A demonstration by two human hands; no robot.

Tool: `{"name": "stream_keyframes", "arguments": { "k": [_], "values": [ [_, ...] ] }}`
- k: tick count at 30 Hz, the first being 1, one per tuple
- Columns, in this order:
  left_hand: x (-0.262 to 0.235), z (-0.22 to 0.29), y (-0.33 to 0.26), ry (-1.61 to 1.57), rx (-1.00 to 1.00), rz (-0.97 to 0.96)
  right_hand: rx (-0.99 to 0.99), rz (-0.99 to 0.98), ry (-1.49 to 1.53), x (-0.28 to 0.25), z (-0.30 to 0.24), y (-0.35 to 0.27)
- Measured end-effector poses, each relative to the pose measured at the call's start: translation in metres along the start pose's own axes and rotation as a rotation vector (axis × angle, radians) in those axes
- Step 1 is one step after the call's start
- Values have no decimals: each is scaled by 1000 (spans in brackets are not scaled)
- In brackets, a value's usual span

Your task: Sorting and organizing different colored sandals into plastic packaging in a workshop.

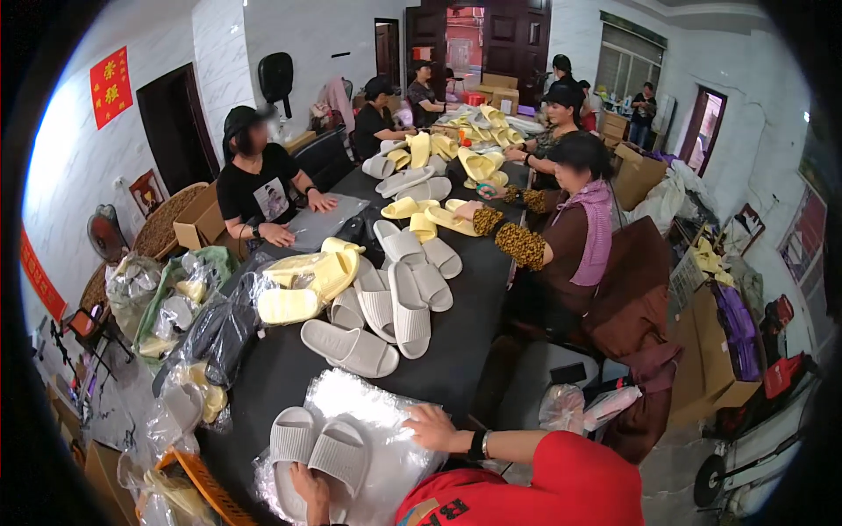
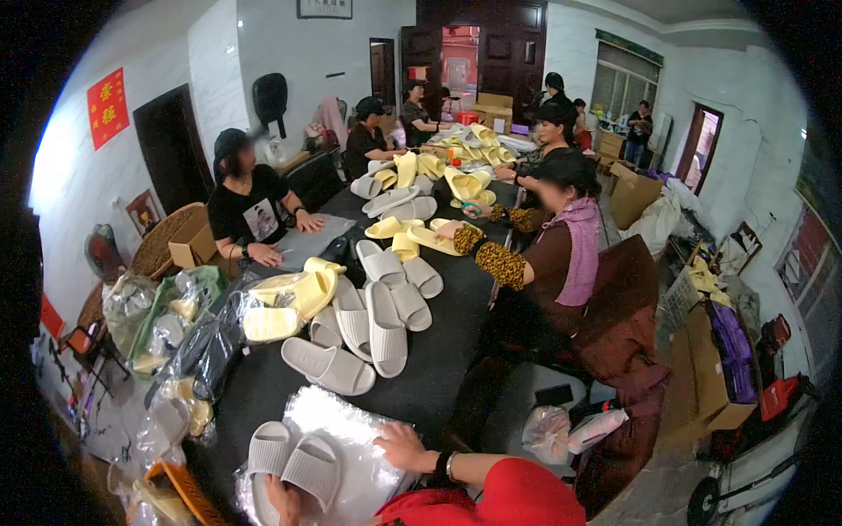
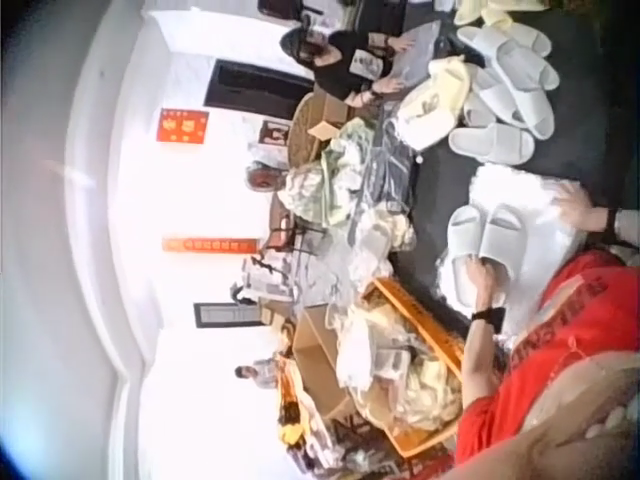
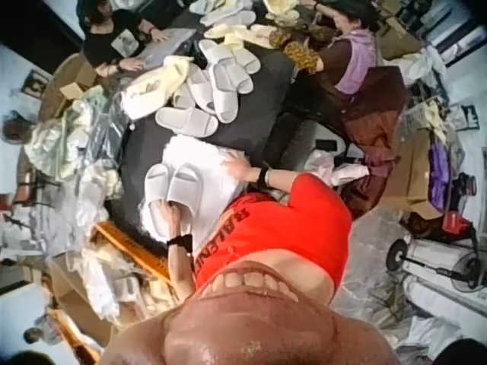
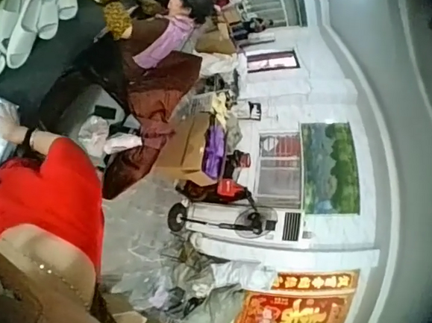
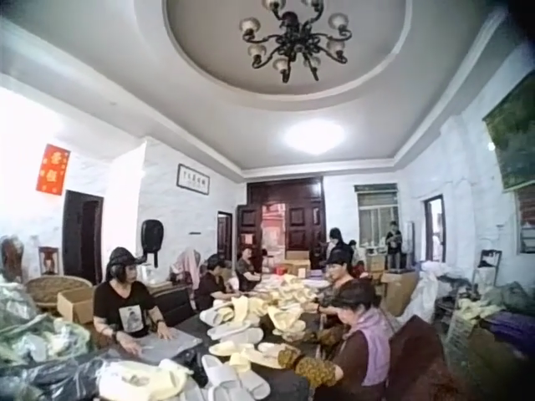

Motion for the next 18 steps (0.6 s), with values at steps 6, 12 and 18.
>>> {"name": "stream_keyframes", "arguments": {
  "k": [6, 12, 18],
  "values": [
    [8, 24, -16, 55, 83, -163, -226, -311, -301, 46, -23, 18],
    [39, -40, -88, 205, -51, -256, -280, -422, -351, 61, -16, 10],
    [-5, -44, -87, 124, -76, -36, -276, -402, -374, 55, -20, 4]
  ]
}}
Point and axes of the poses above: each hand's wrist, its own y-axis towards the middle knuckle, its own x-axis out of the palm, z = x × y, the point moved 3 cm from there along y, towards the middle knuckle
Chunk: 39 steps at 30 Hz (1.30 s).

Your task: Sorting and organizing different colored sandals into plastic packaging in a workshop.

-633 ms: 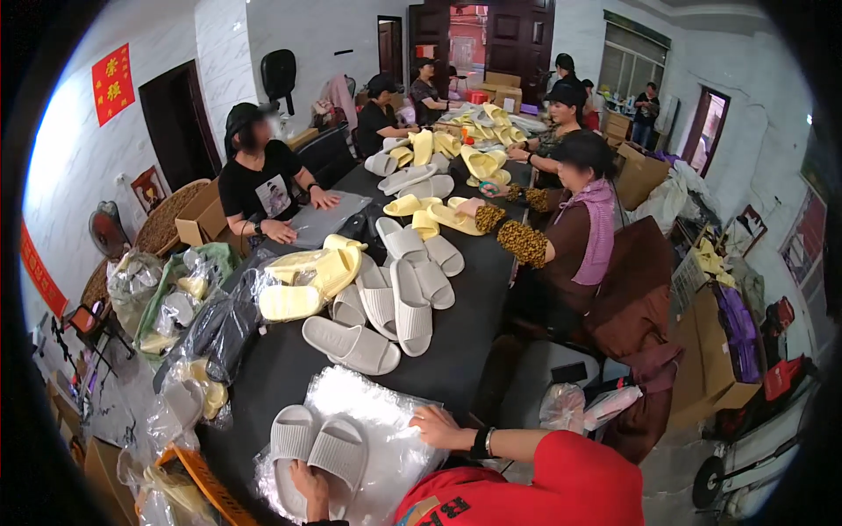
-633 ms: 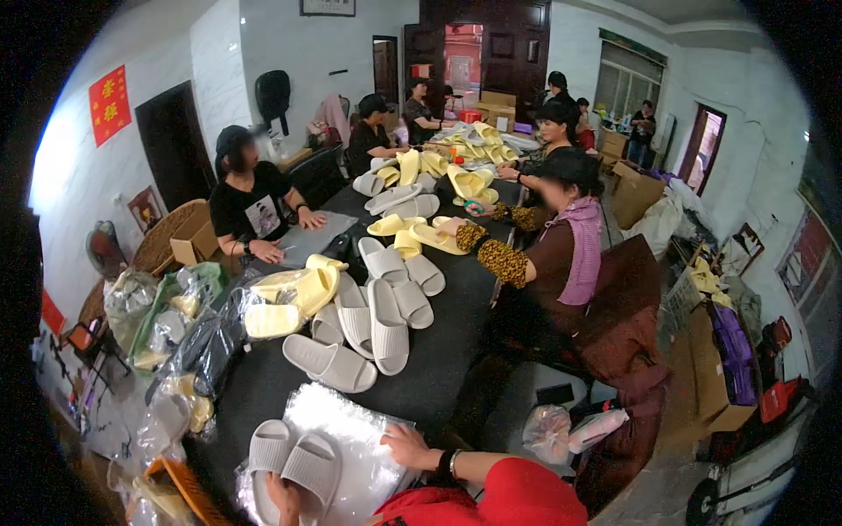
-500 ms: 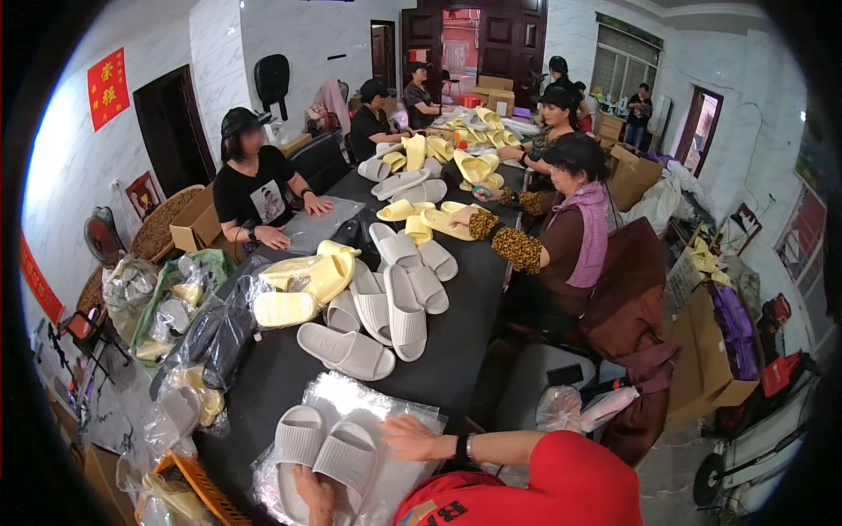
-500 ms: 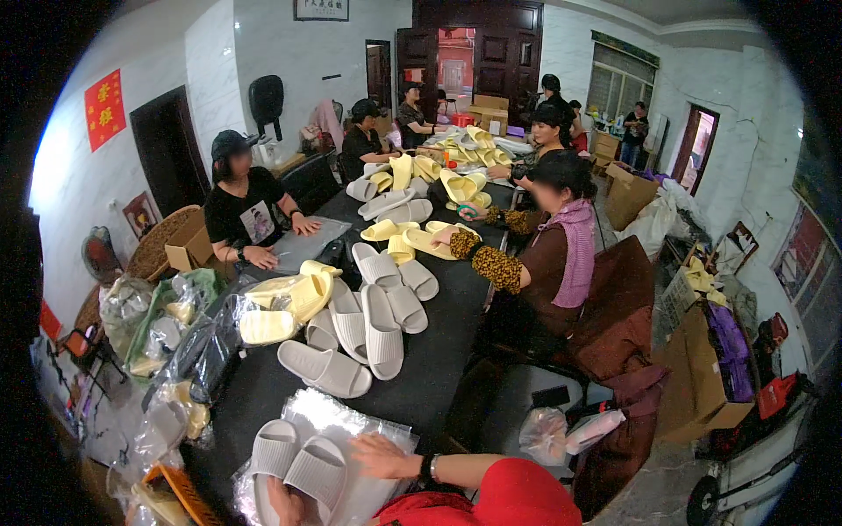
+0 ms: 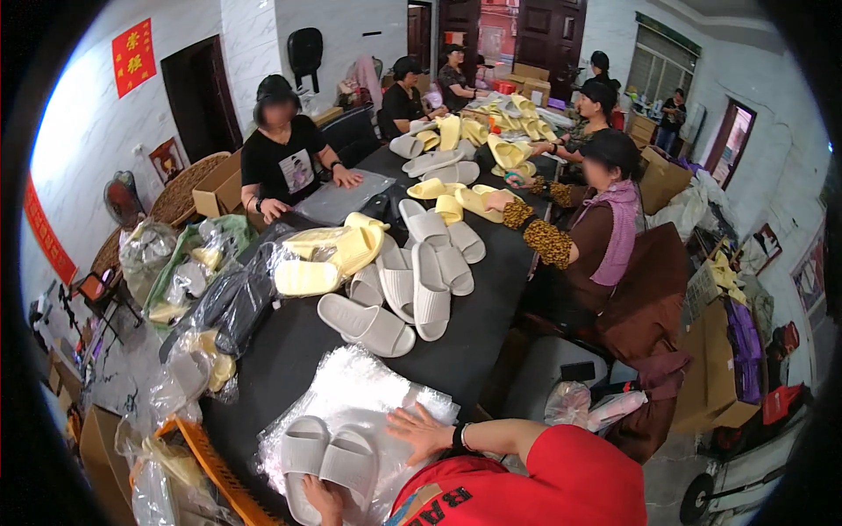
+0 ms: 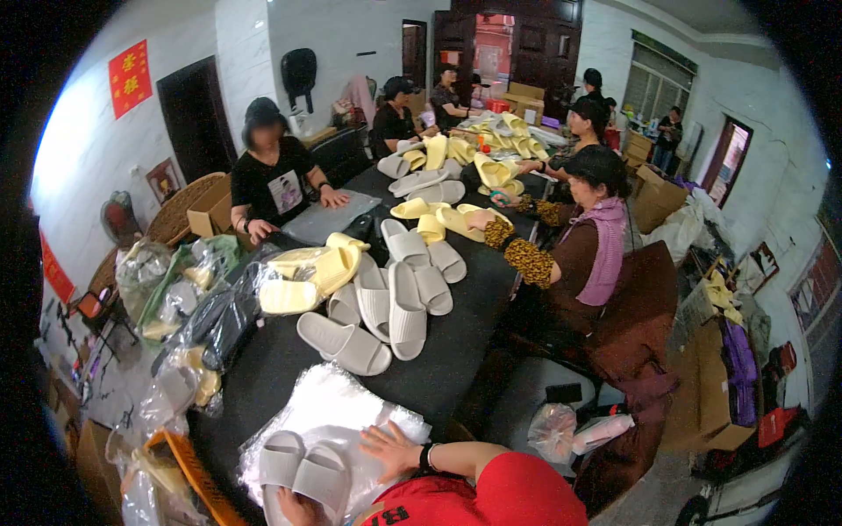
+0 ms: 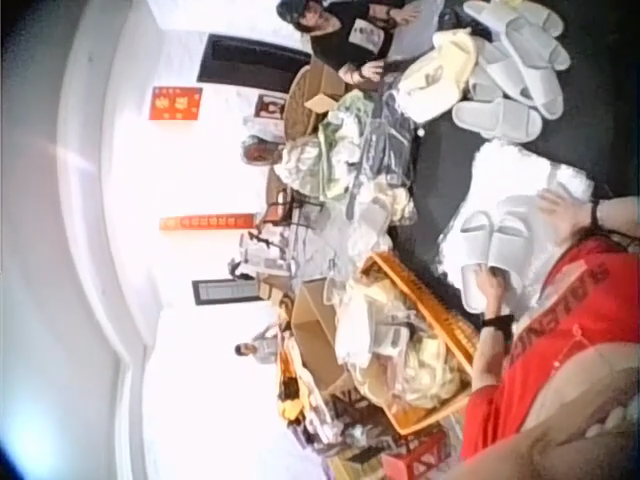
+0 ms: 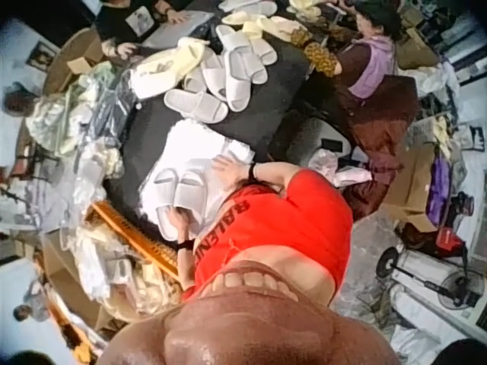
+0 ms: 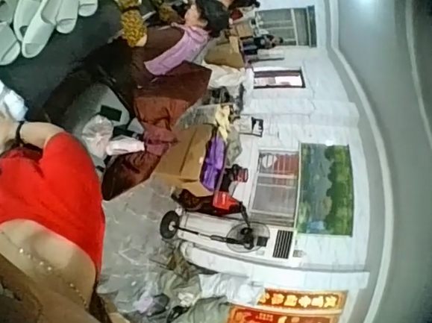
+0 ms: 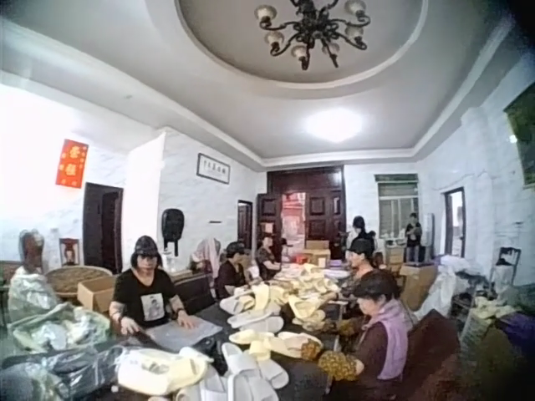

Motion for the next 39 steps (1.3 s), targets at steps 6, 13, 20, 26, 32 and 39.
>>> {"name": "stream_keyframes", "arguments": {
  "k": [6, 13, 20, 26, 32, 39],
  "values": [
    [-37, -32, 6, -88, -278, 111, -37, -39, 13, 2, 5, 5],
    [-59, 55, 45, -92, 135, 86, -132, 360, 636, -90, -7, 16],
    [-42, 150, 69, -117, 421, -152, -107, 324, 820, -125, -10, -10],
    [-46, 155, 59, 9, 373, 61, -29, 417, 779, -155, 35, -48],
    [5, 77, 8, 49, -3, 7, 126, 515, 762, -220, 104, -85],
    [35, 46, -25, 211, -61, -182, 7, 1061, 1278, -284, 189, -67]
  ]
}}
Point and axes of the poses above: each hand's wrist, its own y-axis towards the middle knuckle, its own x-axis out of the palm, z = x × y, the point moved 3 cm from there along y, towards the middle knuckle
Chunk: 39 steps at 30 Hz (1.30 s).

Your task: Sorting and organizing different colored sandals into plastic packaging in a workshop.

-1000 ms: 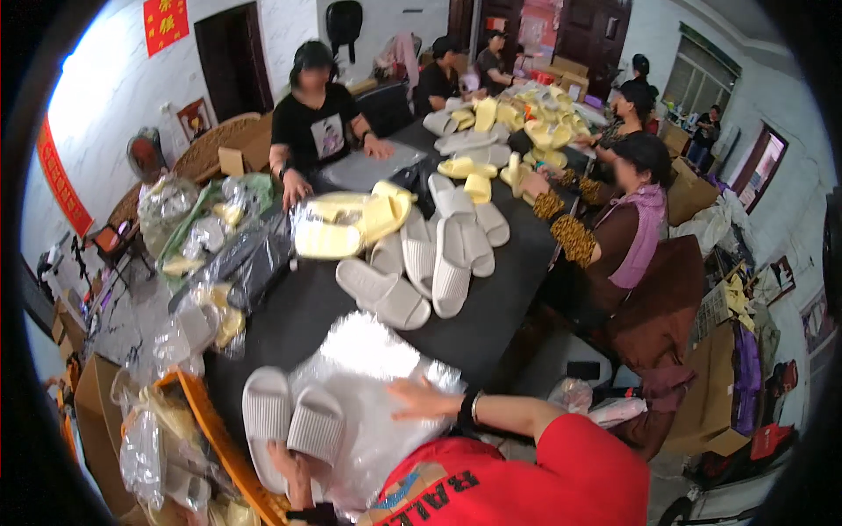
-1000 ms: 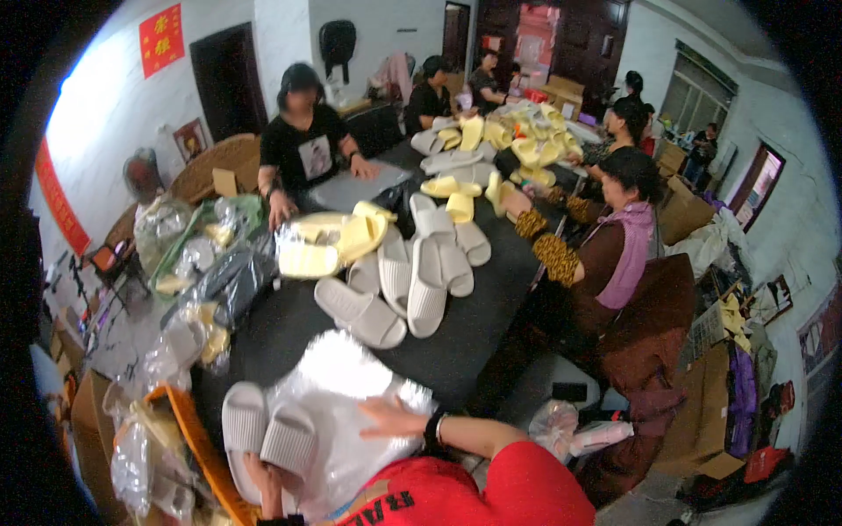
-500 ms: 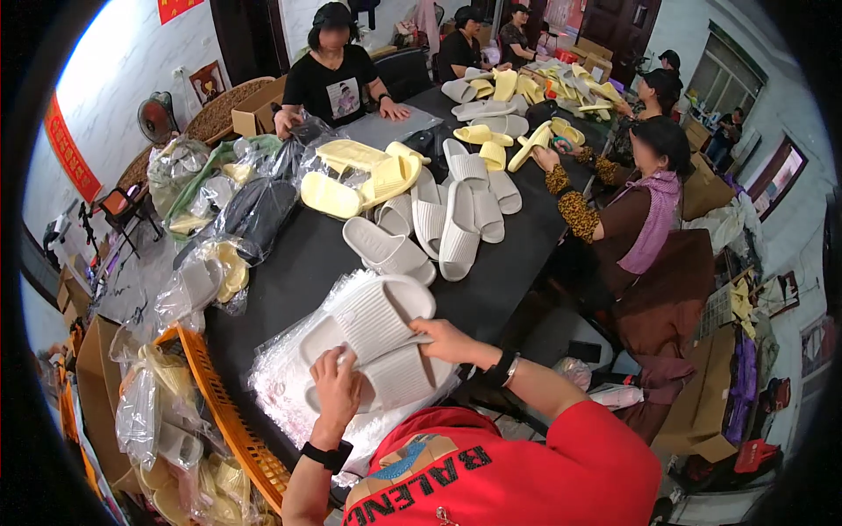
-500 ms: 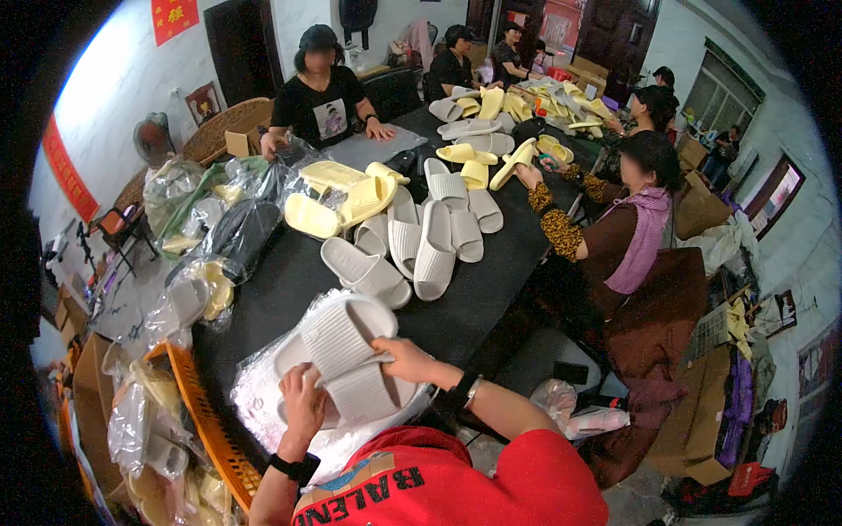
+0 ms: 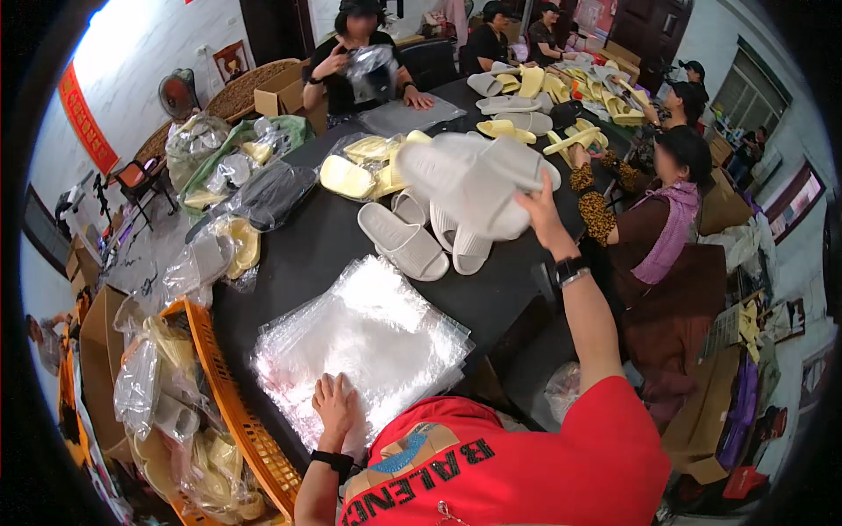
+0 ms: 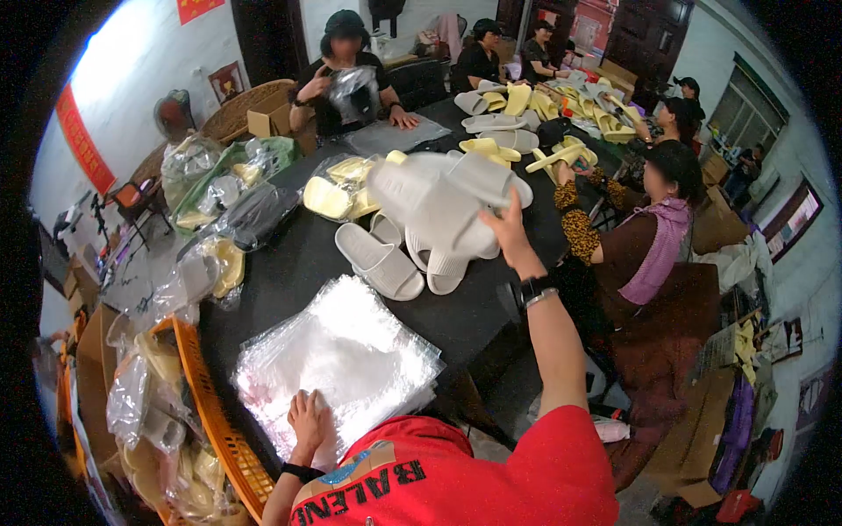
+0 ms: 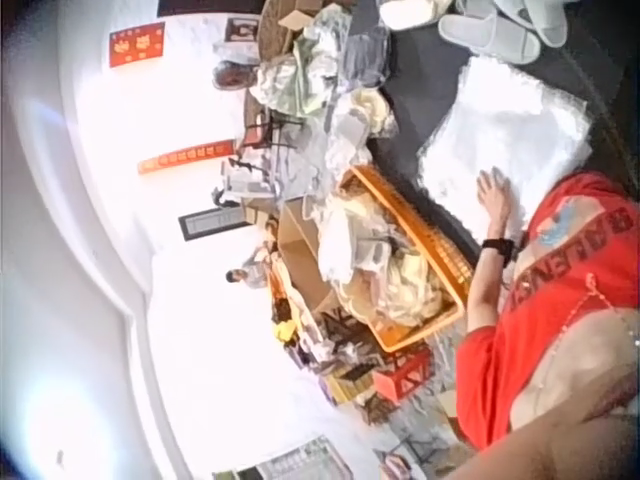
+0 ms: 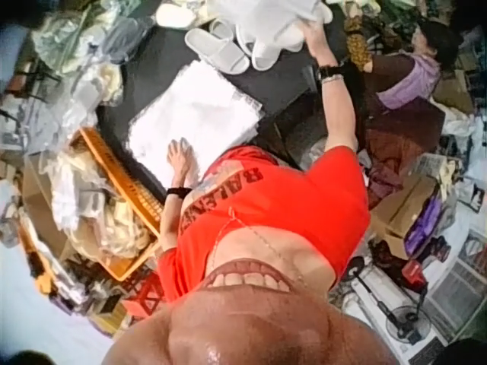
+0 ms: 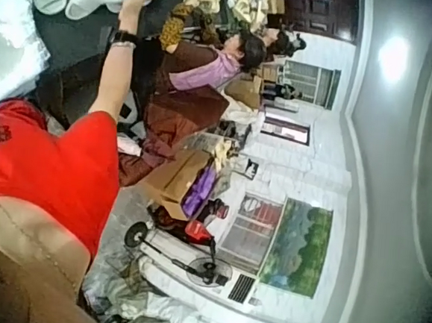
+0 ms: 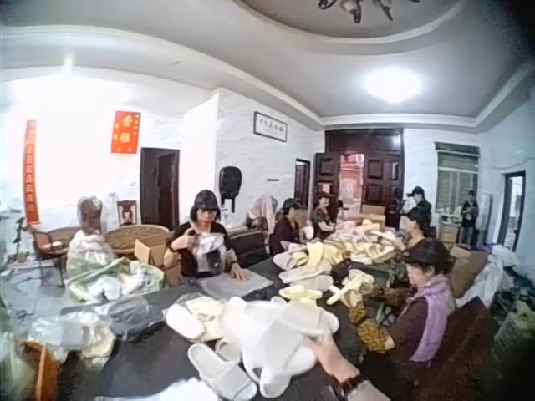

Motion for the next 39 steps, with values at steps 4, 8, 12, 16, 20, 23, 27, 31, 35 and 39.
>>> {"name": "stream_keyframes", "arguments": {
  "k": [4, 8, 12, 16, 20, 23, 27, 31, 35, 39],
  "values": [
    [5, -4, -1, 40, -74, -34, 147, 53, -322, 29, 29, 9],
    [7, -3, -5, 30, -61, -24, 274, -491, -569, 86, 118, -45],
    [2, -7, 4, -25, -67, 25, 60, -632, -1094, 139, 143, -120],
    [-28, -13, -2, 57, -297, 139, -38, -723, -1288, 153, 164, -163],
    [-42, -42, -26, 51, -727, 105, -44, -719, -1331, 138, 202, -185],
    [-11, -66, -50, -27, -589, 148, -73, -715, -1327, 142, 205, -191],
    [-21, -51, -38, -77, -713, -30, -31, -727, -1407, 136, 201, -193],
    [-78, -64, -32, -135, -530, 317, -244, -738, -1536, 151, 180, -202],
    [-165, -98, -30, -54, -454, 727, -432, -1027, -1405, 171, 176, -225],
    [-183, -174, -42, 43, -586, 756, -323, -1164, -1267, 174, 195, -248]
  ]
}}
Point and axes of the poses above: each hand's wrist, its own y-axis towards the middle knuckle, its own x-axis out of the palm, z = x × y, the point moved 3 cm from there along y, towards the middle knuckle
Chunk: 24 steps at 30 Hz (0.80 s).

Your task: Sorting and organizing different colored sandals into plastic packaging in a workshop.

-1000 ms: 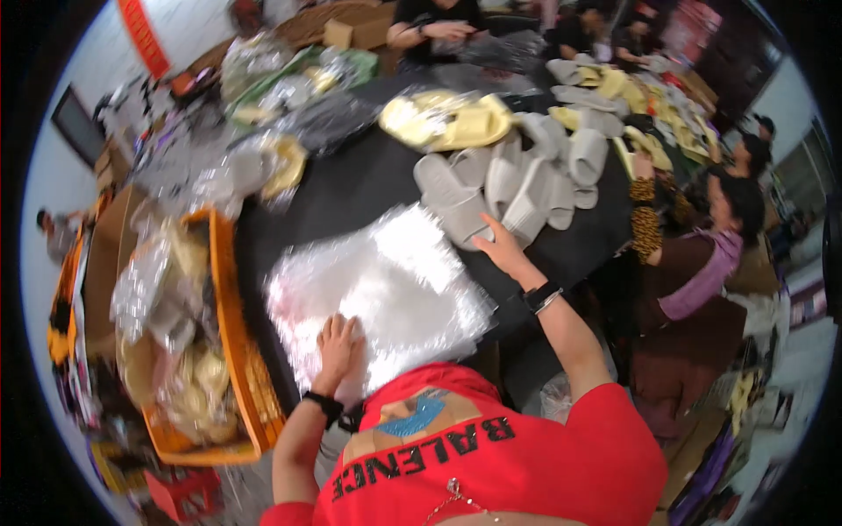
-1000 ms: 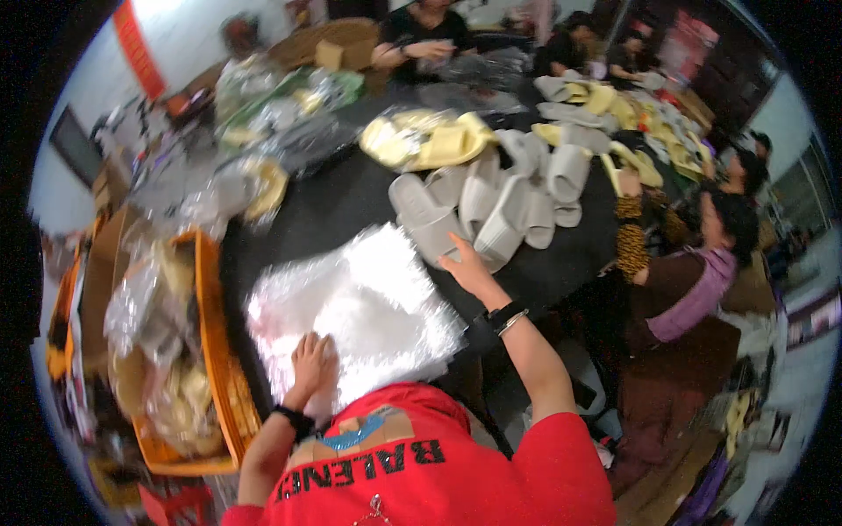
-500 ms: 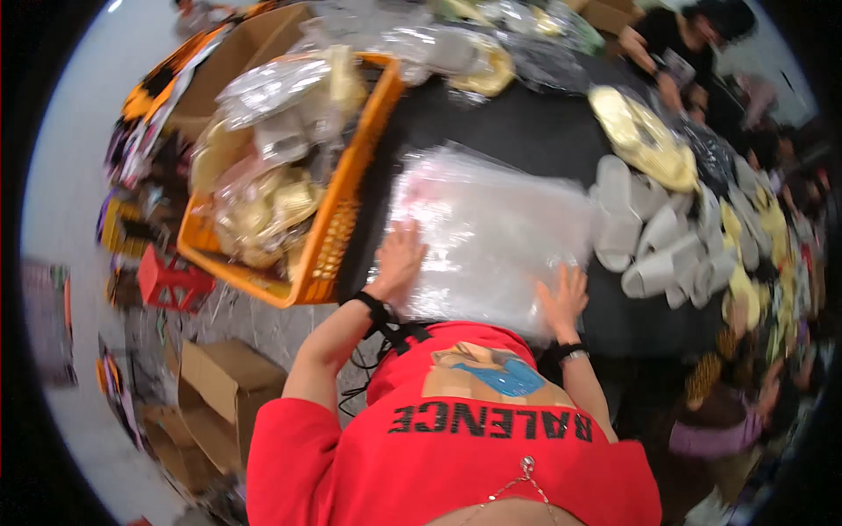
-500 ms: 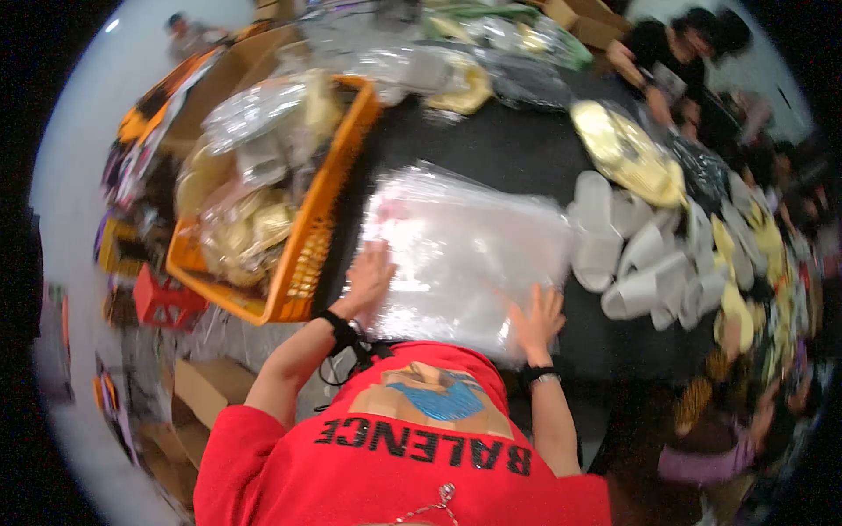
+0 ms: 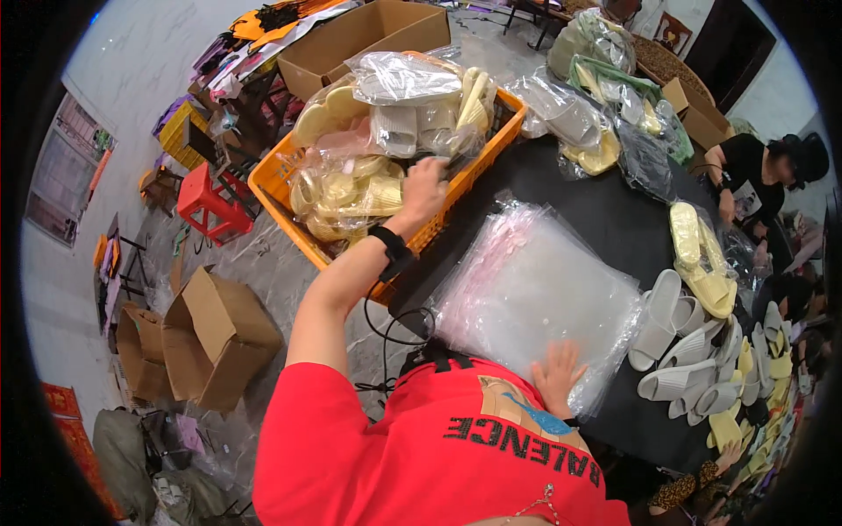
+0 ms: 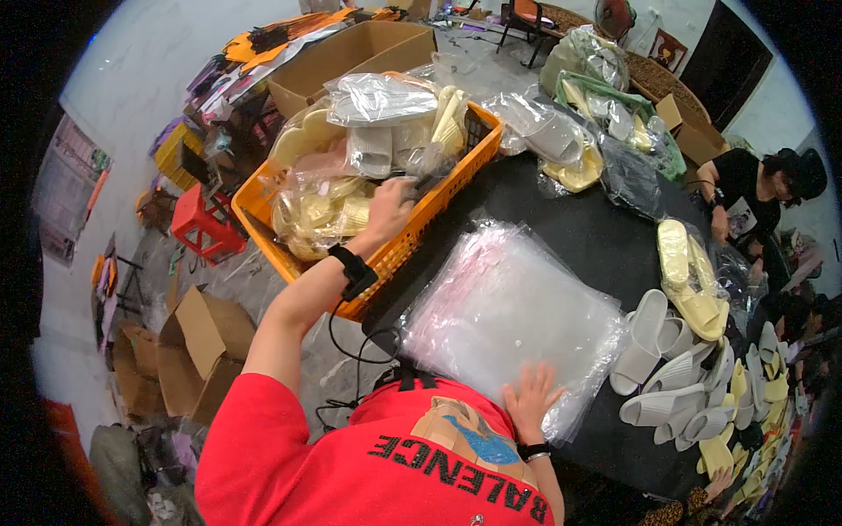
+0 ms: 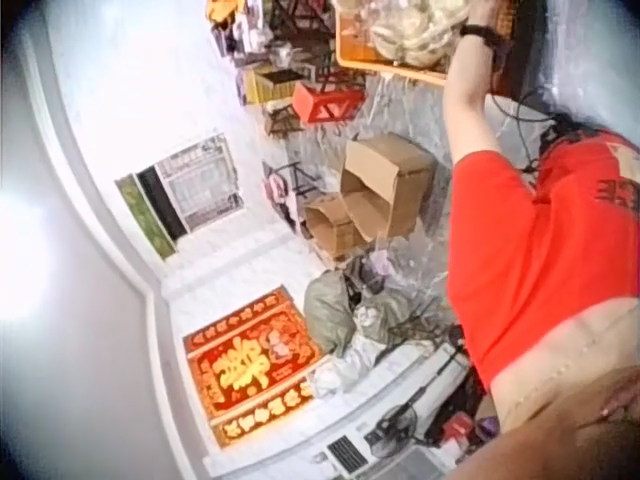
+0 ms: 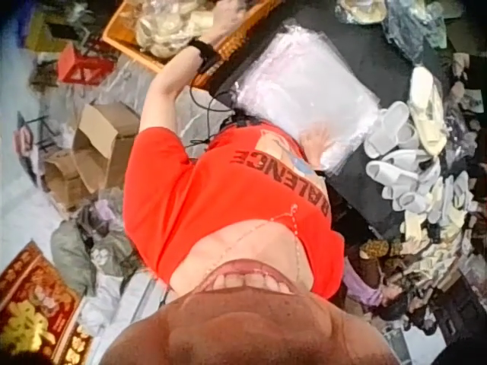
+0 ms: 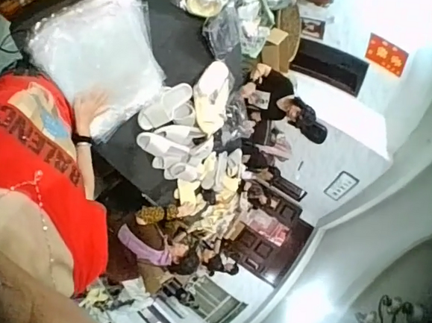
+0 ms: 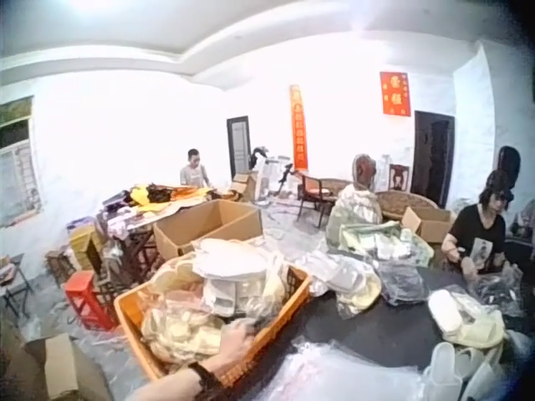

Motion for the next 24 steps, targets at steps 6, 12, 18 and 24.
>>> {"name": "stream_keyframes", "arguments": {
  "k": [6, 12, 18, 24],
  "values": [
    [-10, -1, 11, 188, -266, 183, -16, 51, -3, 1, -7, 0],
    [30, -16, 29, -248, 48, -567, 1, 1, 45, 3, -8, -3],
    [-30, -91, 83, -257, -359, 332, 26, -26, 27, 14, 0, 1],
    [-33, -196, 125, -195, -578, 617, 66, -55, 46, 7, -4, 7]
  ]
}}
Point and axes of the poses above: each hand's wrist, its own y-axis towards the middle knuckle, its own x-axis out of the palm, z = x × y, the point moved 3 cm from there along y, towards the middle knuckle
